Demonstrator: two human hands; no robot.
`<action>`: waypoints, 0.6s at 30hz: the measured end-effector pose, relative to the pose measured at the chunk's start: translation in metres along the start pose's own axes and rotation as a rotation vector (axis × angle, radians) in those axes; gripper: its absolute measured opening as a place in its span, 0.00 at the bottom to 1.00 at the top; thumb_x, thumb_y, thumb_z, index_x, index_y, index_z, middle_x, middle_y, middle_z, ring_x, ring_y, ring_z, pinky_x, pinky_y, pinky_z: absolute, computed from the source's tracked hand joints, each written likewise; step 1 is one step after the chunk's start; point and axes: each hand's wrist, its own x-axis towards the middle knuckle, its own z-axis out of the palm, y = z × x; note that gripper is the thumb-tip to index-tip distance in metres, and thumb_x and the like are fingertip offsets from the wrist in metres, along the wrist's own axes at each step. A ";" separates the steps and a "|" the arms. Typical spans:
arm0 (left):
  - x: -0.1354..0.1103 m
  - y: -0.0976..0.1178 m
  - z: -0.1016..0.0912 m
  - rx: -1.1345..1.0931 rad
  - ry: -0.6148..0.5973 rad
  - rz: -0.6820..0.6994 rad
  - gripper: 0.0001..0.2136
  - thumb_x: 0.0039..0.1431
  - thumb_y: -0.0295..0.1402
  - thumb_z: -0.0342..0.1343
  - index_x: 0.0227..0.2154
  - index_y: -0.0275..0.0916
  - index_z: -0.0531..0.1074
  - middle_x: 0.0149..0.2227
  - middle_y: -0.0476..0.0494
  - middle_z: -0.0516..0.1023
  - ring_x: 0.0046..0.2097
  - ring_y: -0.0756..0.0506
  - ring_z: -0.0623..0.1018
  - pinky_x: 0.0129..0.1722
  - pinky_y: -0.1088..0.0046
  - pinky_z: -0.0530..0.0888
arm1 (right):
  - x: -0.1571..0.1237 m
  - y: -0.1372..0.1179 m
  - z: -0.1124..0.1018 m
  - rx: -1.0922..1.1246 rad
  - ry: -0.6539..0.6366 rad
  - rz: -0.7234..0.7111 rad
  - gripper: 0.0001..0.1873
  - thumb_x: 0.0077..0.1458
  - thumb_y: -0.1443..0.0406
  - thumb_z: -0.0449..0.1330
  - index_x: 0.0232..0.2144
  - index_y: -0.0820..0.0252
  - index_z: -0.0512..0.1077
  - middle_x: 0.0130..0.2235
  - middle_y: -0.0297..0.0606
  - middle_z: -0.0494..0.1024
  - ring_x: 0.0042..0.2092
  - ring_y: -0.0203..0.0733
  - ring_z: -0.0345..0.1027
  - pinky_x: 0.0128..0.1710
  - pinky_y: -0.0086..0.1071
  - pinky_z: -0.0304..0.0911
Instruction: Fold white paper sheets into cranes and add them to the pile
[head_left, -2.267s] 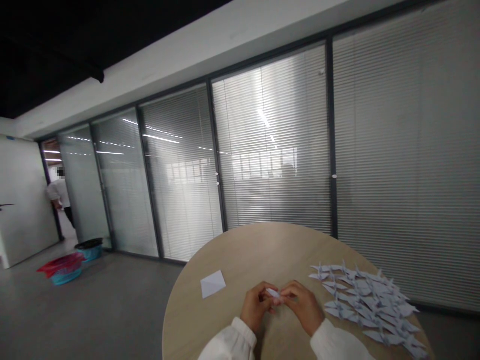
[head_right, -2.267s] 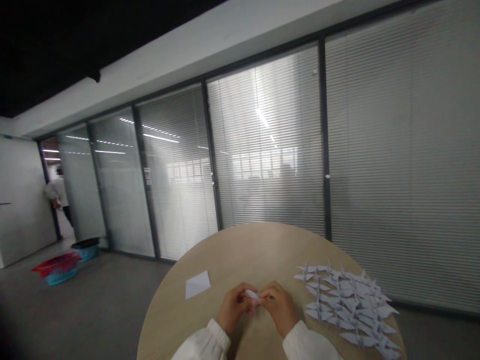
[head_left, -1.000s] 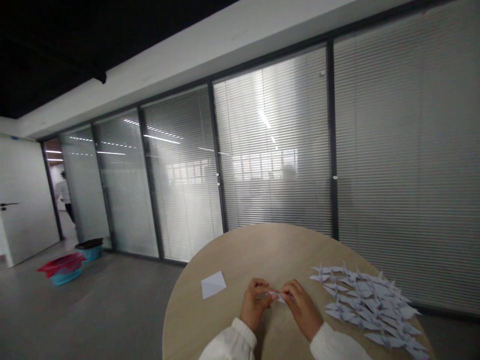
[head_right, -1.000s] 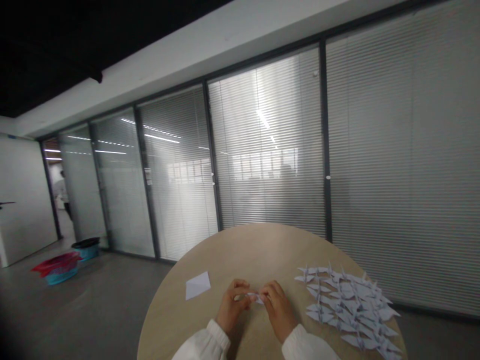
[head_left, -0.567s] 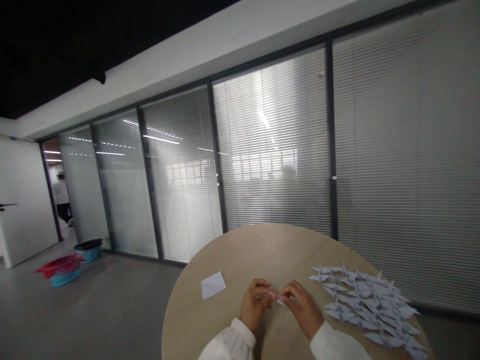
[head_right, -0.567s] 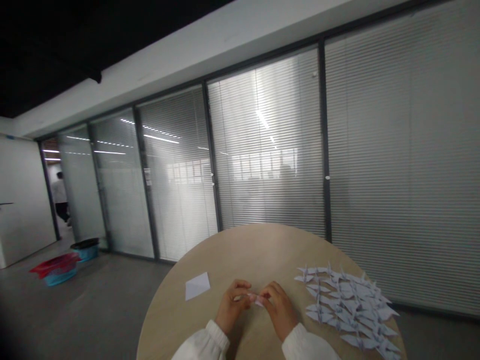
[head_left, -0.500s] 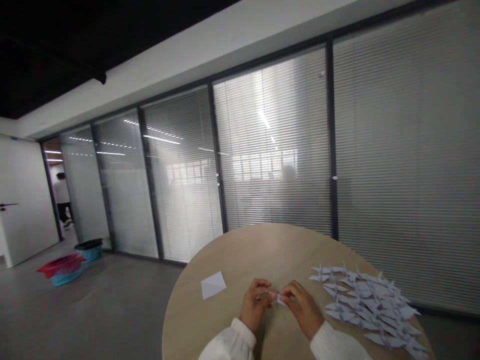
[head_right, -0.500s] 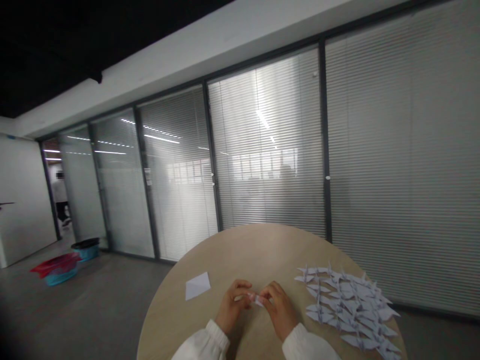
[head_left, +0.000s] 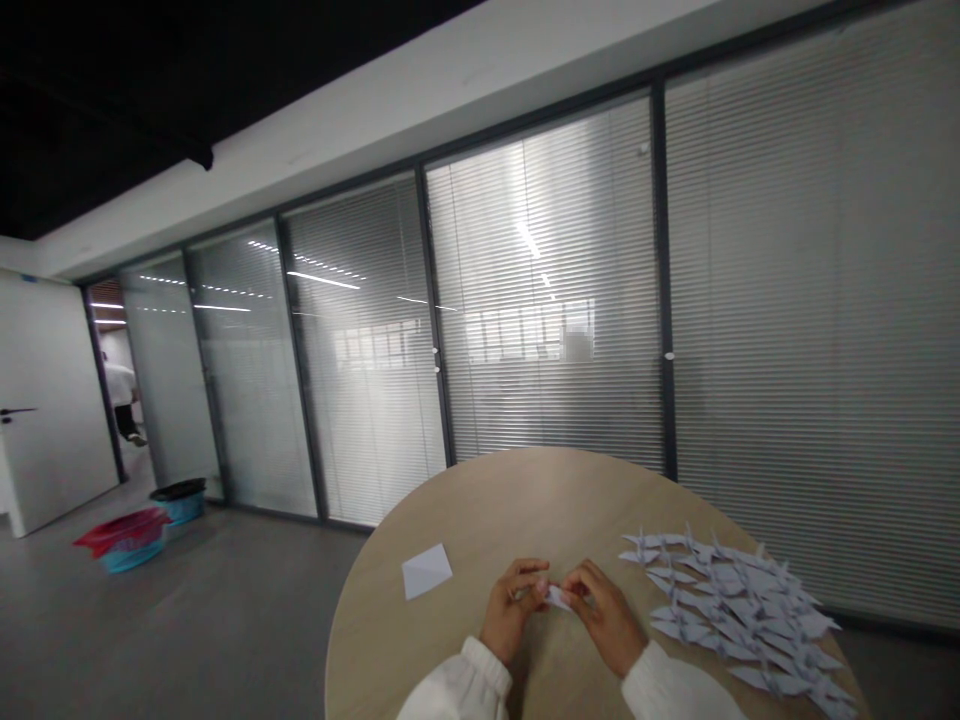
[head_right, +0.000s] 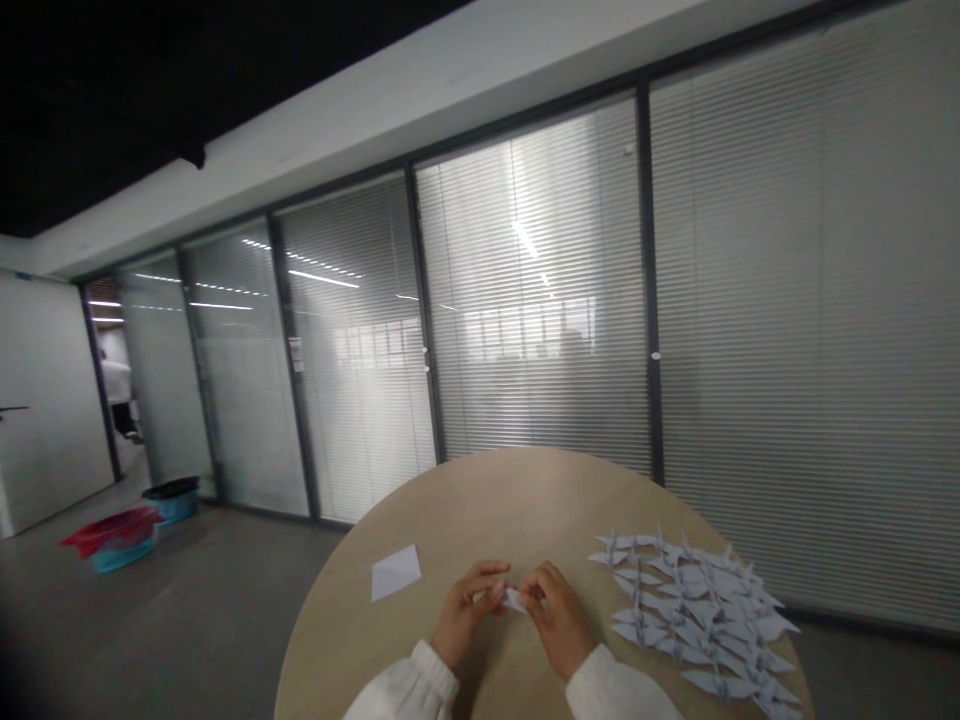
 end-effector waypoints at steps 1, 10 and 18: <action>0.000 0.000 0.000 0.004 -0.001 0.007 0.14 0.47 0.42 0.54 0.25 0.35 0.77 0.42 0.38 0.69 0.38 0.44 0.71 0.31 0.74 0.70 | 0.000 0.001 0.000 0.008 -0.006 0.006 0.11 0.50 0.59 0.52 0.22 0.58 0.65 0.26 0.31 0.66 0.30 0.36 0.62 0.32 0.28 0.57; 0.001 -0.001 0.001 -0.047 0.007 0.003 0.15 0.45 0.43 0.55 0.25 0.33 0.76 0.34 0.39 0.72 0.35 0.45 0.72 0.29 0.73 0.70 | -0.002 0.006 0.001 0.058 -0.064 0.049 0.14 0.50 0.56 0.51 0.23 0.59 0.67 0.26 0.31 0.68 0.30 0.35 0.61 0.31 0.27 0.56; 0.004 -0.001 0.002 -0.221 -0.103 -0.058 0.25 0.33 0.33 0.65 0.40 0.38 0.68 0.31 0.45 0.74 0.32 0.46 0.73 0.31 0.71 0.71 | 0.003 0.006 0.000 0.410 -0.143 0.225 0.20 0.45 0.49 0.52 0.24 0.61 0.66 0.22 0.30 0.68 0.26 0.36 0.62 0.26 0.27 0.56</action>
